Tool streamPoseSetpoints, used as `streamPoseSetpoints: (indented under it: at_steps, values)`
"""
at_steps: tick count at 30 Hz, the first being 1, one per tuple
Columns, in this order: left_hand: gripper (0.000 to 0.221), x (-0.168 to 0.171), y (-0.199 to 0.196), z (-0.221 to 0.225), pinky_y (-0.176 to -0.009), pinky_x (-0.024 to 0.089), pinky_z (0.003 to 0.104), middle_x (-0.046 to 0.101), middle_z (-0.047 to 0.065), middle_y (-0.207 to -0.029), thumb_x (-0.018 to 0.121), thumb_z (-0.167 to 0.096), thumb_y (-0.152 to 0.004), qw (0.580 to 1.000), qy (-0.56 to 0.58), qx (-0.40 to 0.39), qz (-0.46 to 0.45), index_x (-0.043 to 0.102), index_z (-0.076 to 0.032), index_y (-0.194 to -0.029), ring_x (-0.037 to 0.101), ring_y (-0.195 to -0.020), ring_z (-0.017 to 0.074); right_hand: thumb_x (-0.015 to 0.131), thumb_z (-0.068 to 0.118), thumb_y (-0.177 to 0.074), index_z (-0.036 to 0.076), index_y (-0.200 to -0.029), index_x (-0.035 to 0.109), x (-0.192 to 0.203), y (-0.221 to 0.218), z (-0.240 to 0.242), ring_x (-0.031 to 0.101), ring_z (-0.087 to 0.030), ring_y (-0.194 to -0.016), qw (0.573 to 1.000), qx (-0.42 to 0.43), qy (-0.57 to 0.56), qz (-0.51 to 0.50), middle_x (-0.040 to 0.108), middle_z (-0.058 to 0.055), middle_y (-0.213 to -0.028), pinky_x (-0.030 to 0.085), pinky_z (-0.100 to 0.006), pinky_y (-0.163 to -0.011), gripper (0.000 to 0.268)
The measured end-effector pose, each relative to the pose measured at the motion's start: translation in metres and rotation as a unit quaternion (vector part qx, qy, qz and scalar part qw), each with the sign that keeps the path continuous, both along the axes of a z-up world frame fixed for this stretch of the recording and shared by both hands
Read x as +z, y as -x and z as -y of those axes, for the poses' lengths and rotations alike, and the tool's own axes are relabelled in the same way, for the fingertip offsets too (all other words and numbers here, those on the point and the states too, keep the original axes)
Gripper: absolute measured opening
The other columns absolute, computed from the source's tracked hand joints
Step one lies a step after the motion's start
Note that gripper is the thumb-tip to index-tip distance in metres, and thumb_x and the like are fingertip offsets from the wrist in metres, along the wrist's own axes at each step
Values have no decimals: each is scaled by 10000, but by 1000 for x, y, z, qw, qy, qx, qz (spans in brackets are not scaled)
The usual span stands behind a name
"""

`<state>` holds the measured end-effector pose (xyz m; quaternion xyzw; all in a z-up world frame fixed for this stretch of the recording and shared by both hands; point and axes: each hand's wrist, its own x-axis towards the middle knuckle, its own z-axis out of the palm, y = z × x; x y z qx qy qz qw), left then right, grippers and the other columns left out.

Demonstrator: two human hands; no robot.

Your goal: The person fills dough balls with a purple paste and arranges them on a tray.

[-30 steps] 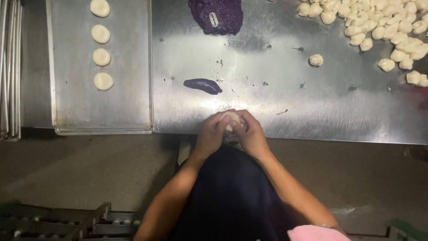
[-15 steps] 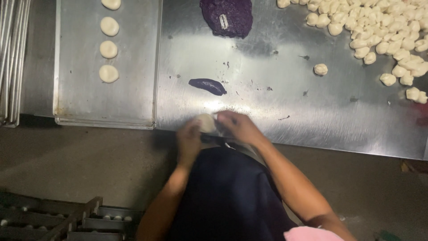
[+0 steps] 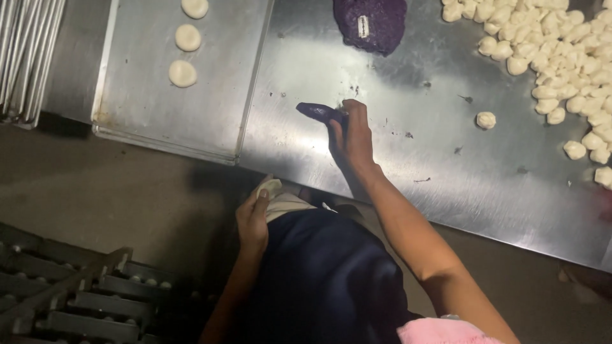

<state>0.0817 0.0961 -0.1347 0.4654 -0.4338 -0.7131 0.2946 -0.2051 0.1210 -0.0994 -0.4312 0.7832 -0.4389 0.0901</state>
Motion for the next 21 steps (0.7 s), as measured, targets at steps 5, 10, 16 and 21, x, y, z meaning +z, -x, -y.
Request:
streamPoseSetpoints:
  at_steps: [5, 10, 16, 21]
  values:
    - [385, 7, 10, 14, -976, 568, 340, 718, 183, -1139, 576, -189, -1060, 994, -59, 24, -84, 648, 120, -1277, 692, -1067, 239, 680, 25, -947, -19, -1147, 672, -22, 27, -19, 645, -379, -1014, 987, 94, -58, -121, 658, -202, -1094, 522, -456, -899, 205]
    - [408, 64, 48, 39, -930, 564, 327, 701, 169, -1155, 591, -171, -1006, 995, -57, -3, -81, 613, 87, -1321, 683, -1054, 221, 653, 24, -930, 36, -1124, 712, 29, 43, -65, 695, -272, -1008, 991, -5, -136, 13, 712, -154, -1090, 561, -377, -912, 203]
    - [386, 78, 107, 34, -960, 608, 346, 734, 184, -1143, 572, -216, -1027, 992, 15, -114, -61, 657, 84, -1253, 728, -1071, 230, 686, 20, -925, 84, -1389, 549, 110, -28, -62, 664, -159, -1035, 935, 3, 49, 351, 684, -62, -1171, 562, -304, -927, 488]
    - [367, 79, 136, 16, -1026, 572, 380, 659, 180, -1251, 547, -213, -1072, 942, -147, -138, -268, 613, 68, -1298, 654, -1166, 247, 728, -2, -949, 14, -1258, 631, 127, -56, -64, 712, -219, -1056, 994, 12, 51, 100, 710, -122, -1165, 585, -351, -921, 324]
